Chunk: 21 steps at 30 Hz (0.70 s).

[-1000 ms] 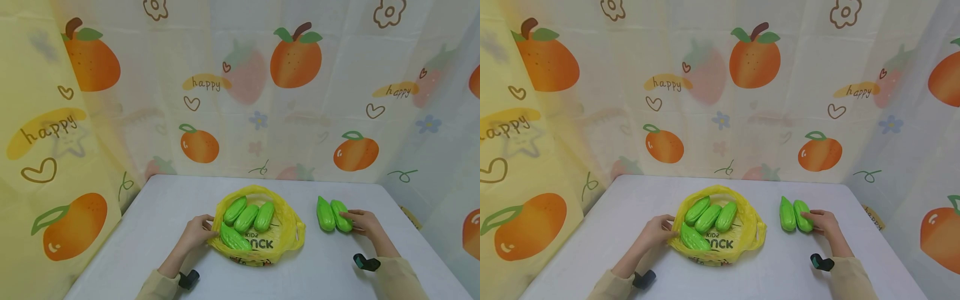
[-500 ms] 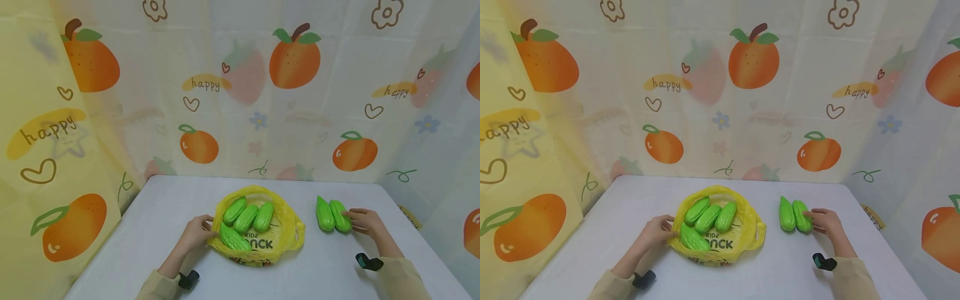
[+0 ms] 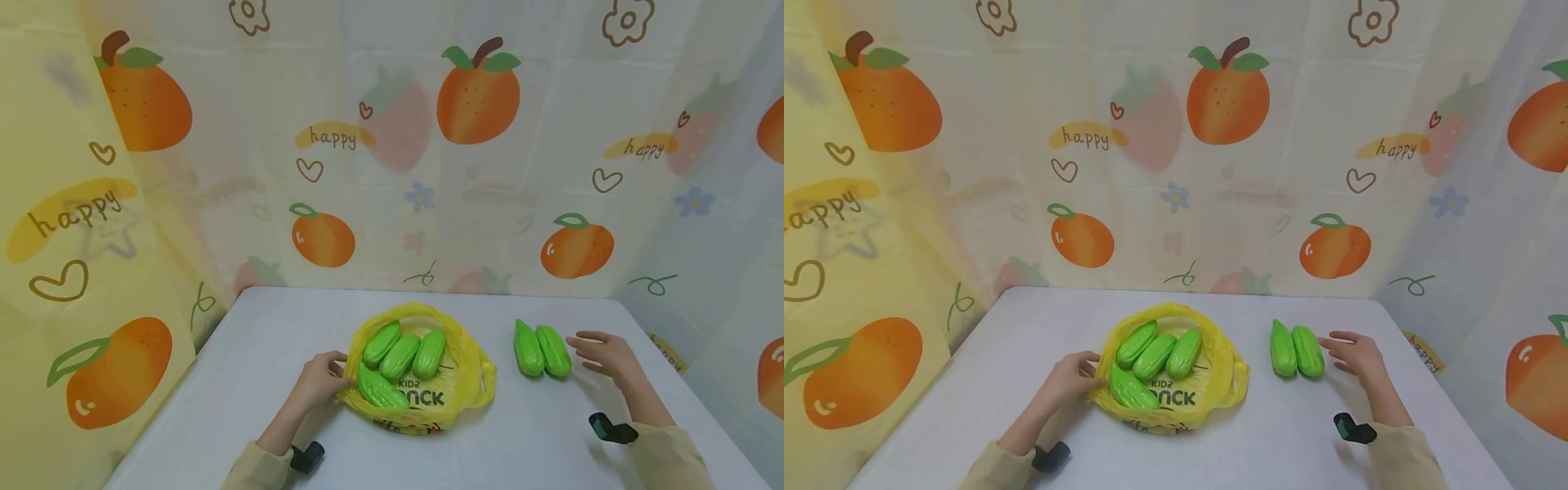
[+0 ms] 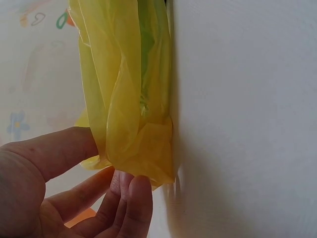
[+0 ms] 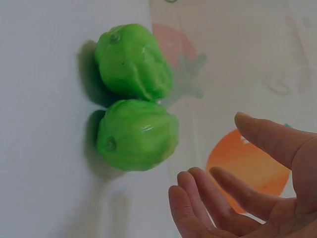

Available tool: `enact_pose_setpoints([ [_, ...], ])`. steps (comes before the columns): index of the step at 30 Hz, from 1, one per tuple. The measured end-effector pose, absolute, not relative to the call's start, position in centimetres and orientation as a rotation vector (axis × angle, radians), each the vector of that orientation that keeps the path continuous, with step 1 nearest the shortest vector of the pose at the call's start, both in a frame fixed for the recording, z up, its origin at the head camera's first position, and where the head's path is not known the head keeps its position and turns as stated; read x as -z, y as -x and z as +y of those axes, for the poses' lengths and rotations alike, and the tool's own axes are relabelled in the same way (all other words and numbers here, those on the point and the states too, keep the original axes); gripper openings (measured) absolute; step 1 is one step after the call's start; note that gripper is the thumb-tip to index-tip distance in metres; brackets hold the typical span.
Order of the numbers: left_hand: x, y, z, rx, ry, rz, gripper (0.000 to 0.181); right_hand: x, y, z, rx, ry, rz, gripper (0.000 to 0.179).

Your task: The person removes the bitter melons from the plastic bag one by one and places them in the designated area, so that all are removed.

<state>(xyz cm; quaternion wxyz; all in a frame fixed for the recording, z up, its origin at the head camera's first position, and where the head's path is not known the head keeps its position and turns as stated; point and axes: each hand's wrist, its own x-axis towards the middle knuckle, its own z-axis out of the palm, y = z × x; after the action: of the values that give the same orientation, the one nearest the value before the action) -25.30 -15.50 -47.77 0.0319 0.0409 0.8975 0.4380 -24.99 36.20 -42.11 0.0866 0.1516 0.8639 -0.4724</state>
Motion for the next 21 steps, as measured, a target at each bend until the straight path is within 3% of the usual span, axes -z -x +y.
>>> enact_pose_setpoints([
  [21,47.8,25.2,-15.6,-1.364,-0.103,2.751,0.045,40.0,24.2,31.6,1.415,-0.211,2.740,0.071],
])
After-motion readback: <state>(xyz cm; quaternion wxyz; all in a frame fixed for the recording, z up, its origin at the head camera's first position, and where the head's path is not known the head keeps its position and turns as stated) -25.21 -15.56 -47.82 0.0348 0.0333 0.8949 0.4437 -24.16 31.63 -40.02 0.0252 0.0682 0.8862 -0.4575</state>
